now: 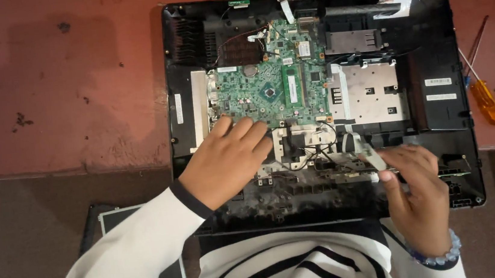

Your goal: Disassembling a laptop to access internal components by removing screws with a screwdriver and disconnecting cables.

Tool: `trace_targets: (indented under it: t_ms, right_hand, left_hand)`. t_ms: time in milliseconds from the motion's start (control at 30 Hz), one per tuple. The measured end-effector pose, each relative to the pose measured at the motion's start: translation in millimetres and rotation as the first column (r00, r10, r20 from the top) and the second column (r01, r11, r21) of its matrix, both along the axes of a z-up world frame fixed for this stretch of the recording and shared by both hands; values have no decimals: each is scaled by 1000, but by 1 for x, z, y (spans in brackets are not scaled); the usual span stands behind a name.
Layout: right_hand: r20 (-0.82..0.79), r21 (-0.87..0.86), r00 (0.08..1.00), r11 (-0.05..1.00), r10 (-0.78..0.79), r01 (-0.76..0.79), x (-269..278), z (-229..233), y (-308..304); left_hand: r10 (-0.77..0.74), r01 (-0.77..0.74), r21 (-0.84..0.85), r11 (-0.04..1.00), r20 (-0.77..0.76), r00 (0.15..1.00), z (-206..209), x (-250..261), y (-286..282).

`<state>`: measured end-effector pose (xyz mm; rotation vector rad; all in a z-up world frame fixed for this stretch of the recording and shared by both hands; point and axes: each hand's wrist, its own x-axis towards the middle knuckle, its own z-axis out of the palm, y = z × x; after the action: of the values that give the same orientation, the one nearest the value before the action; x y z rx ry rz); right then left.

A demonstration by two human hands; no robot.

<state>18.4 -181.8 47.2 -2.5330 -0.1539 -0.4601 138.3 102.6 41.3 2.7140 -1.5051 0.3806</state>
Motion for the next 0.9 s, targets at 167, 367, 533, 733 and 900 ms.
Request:
trace_targets:
  t_ms: [167,367,533,733,900]
  right_hand:
    - [44,-116,986,981,159,-153,15,-7,5]
    - [-24,-278,956,916,294,-288,29,-2,45]
    - [-19,-372,935,866,353,-335,54,3,62]
    - [-46,-379,930,855,365,-355,57,-7,58]
    - [-50,-371,929,857,367,-358,58,-7,54]
  left_hand:
    - [183,-217,-159,963,-205,962,-2,7,2]
    - [325,-362,-331,871,-163,932,-12,17,2]
    - [375,-397,-293,870,-131,918,-12,21,1]
    - [336,-351,-292,890,-100,937,-14,17,4]
    - [319,-334,-271,903,-100,943,-11,13,5]
